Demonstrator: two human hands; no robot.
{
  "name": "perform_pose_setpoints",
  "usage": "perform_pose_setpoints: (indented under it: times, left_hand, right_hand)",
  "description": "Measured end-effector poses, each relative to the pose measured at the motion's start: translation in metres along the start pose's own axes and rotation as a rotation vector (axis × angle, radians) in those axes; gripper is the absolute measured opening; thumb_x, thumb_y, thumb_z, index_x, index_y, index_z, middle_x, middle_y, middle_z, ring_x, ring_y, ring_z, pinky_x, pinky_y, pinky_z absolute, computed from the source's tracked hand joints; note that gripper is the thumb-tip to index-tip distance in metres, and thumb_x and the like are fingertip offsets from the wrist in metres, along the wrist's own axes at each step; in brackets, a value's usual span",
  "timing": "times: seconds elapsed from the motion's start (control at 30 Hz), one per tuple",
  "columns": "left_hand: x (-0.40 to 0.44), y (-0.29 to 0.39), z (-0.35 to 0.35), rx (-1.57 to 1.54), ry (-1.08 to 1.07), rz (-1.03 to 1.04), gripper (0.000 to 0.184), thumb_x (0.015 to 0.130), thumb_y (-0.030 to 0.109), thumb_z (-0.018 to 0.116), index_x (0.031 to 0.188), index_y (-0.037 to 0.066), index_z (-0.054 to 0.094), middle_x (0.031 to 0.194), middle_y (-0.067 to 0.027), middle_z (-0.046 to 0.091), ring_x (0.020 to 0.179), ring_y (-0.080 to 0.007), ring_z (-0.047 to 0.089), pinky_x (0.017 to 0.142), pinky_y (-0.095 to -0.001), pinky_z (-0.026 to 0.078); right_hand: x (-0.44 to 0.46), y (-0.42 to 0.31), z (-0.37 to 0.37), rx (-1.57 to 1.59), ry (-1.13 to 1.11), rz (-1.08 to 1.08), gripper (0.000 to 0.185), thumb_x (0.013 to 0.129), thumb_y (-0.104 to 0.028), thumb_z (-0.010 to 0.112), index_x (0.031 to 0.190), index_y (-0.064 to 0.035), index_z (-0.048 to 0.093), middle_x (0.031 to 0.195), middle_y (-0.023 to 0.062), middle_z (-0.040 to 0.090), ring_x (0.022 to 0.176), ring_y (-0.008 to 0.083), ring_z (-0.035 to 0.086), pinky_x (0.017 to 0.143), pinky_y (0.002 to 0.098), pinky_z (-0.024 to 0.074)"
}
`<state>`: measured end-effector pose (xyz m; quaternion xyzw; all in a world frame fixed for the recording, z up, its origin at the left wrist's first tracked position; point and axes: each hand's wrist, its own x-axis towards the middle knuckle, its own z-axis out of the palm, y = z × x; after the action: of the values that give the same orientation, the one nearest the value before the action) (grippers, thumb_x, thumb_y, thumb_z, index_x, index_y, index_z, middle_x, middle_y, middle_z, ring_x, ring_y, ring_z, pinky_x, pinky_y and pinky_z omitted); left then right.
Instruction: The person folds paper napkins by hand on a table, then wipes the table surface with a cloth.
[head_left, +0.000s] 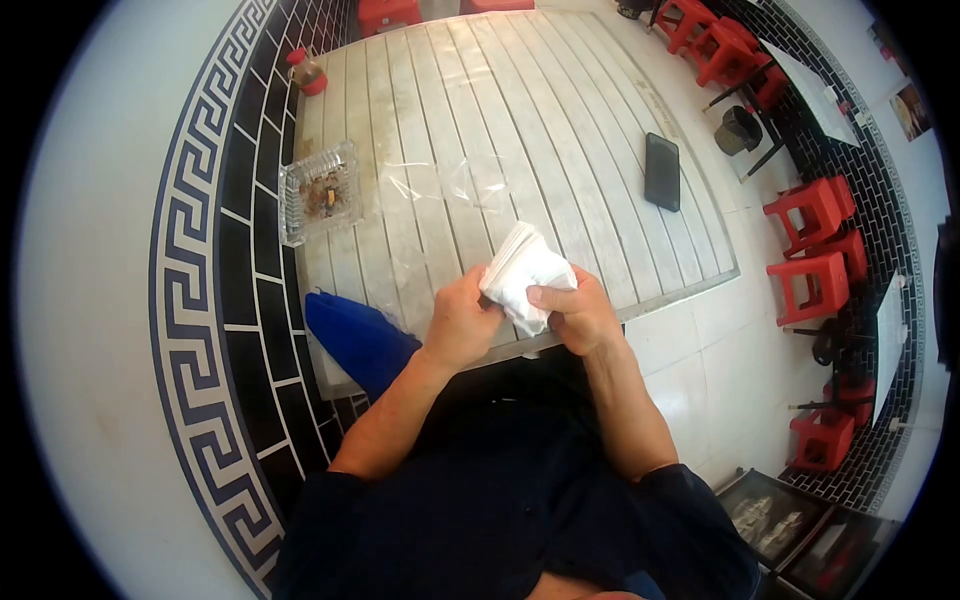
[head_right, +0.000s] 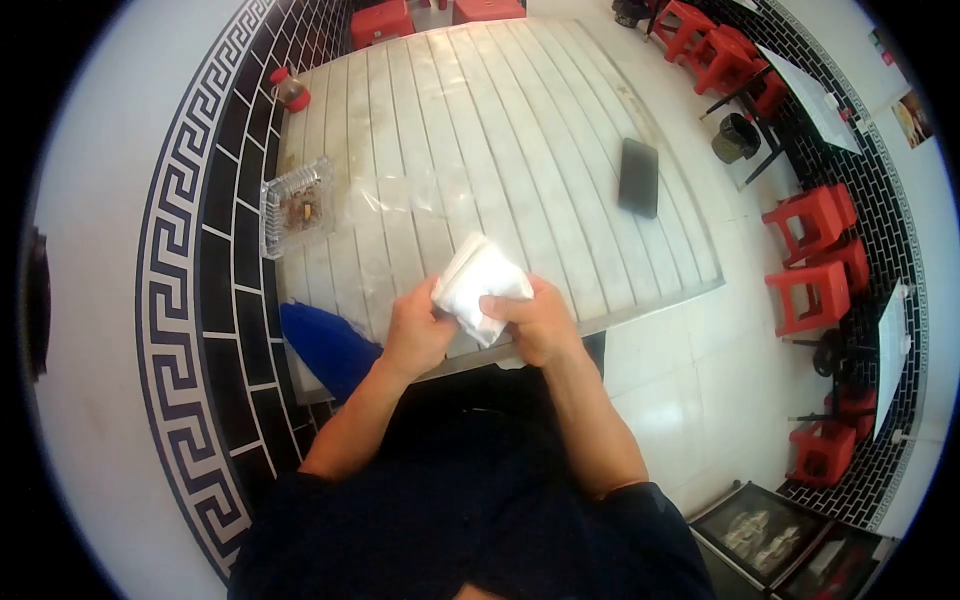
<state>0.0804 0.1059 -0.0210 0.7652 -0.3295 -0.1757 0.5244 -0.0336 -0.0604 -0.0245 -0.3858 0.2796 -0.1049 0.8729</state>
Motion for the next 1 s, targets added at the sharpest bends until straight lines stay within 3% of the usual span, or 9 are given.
perform_pose_setpoints:
  times: [0.1,0.17,0.27,0.4,0.47,0.6,0.67,0.77,1.0]
  left_hand:
    - [0.0,-0.014,0.005,0.02,-0.013,0.079,0.037,0.09,0.002,0.072,0.127,-0.001,0.07,0.101,-0.0226,0.078,0.09,-0.0329,0.079,0.081,-0.0398,0.06]
    - [0.003,-0.012,0.003,-0.054,-0.057,-0.037,0.049,0.088,0.002,0.074,0.137,0.0,0.066,0.111,-0.0213,0.078,0.103,-0.0307,0.078,0.091,-0.0391,0.059]
    - [0.013,0.0,-0.028,-0.098,-0.272,-0.048,0.068,0.087,0.003,0.076,0.152,0.001,0.057,0.129,-0.0194,0.076,0.121,-0.0283,0.073,0.106,-0.0386,0.054]
    - [0.023,0.013,-0.061,-0.176,-0.386,0.009,0.086,0.085,0.003,0.079,0.163,0.001,0.045,0.143,-0.0168,0.07,0.133,-0.0284,0.067,0.117,-0.0396,0.048]
    - [0.025,0.024,-0.067,-0.193,-0.42,0.107,0.084,0.089,0.007,0.08,0.164,0.0,0.045,0.146,-0.0143,0.068,0.133,-0.0261,0.066,0.118,-0.0407,0.047]
    - [0.025,0.019,-0.05,-0.394,-0.372,0.075,0.071,0.097,0.009,0.077,0.161,-0.001,0.049,0.139,-0.0106,0.072,0.126,-0.0197,0.067,0.111,-0.0363,0.051]
    - [0.027,0.024,-0.038,-0.331,-0.225,-0.113,0.05,0.104,0.012,0.072,0.151,-0.001,0.061,0.129,-0.0076,0.076,0.116,-0.0144,0.069,0.101,-0.0321,0.054]
    - [0.023,0.027,-0.03,-0.204,-0.175,-0.088,0.035,0.107,0.013,0.069,0.139,-0.002,0.07,0.119,-0.0073,0.078,0.105,-0.0132,0.07,0.092,-0.0299,0.055]
    - [0.026,0.027,-0.022,-0.177,-0.053,0.03,0.028,0.109,0.015,0.067,0.127,-0.004,0.075,0.111,-0.0093,0.078,0.103,-0.0144,0.069,0.09,-0.0289,0.054]
  right_hand:
    - [0.0,-0.012,0.0,-0.071,-0.055,0.065,0.049,0.085,0.001,0.086,0.13,0.008,0.068,0.119,0.0143,0.075,0.106,0.025,0.073,0.092,0.04,0.0588]
    - [0.002,-0.01,-0.002,-0.135,-0.061,-0.013,0.046,0.084,0.002,0.086,0.127,0.0066,0.071,0.116,0.0127,0.077,0.105,0.0228,0.072,0.092,0.0379,0.0582]
    - [0.001,-0.012,-0.006,-0.292,-0.081,-0.096,0.045,0.083,0.002,0.085,0.126,0.0044,0.073,0.115,0.011,0.077,0.105,0.0207,0.072,0.093,0.036,0.0575]
    - [-0.004,-0.02,-0.002,-0.307,-0.161,-0.097,0.045,0.083,0.002,0.084,0.127,0.0031,0.074,0.116,0.0098,0.078,0.106,0.0194,0.072,0.094,0.035,0.0571]
    - [-0.004,-0.021,0.0,-0.294,-0.155,-0.12,0.047,0.084,0.002,0.084,0.129,0.0037,0.073,0.116,0.01,0.078,0.106,0.0197,0.072,0.094,0.035,0.0571]
    - [-0.004,-0.022,-0.006,-0.314,-0.199,-0.162,0.048,0.085,0.0,0.084,0.132,0.0036,0.072,0.116,0.0097,0.078,0.106,0.0196,0.072,0.094,0.0349,0.0571]
    - [-0.006,-0.022,-0.007,-0.344,-0.231,-0.158,0.049,0.088,-0.002,0.083,0.135,0.0047,0.071,0.118,0.0103,0.078,0.106,0.0197,0.073,0.094,0.0351,0.0578]
    - [-0.006,-0.012,-0.005,-0.028,-0.173,-0.115,0.049,0.09,-0.003,0.082,0.137,0.0061,0.069,0.119,0.0111,0.077,0.106,0.0198,0.073,0.093,0.0355,0.0592]
    - [-0.004,-0.001,0.002,0.052,-0.114,-0.175,0.046,0.092,0.001,0.08,0.137,0.0065,0.069,0.12,0.0113,0.077,0.106,0.0198,0.073,0.089,0.0349,0.0606]
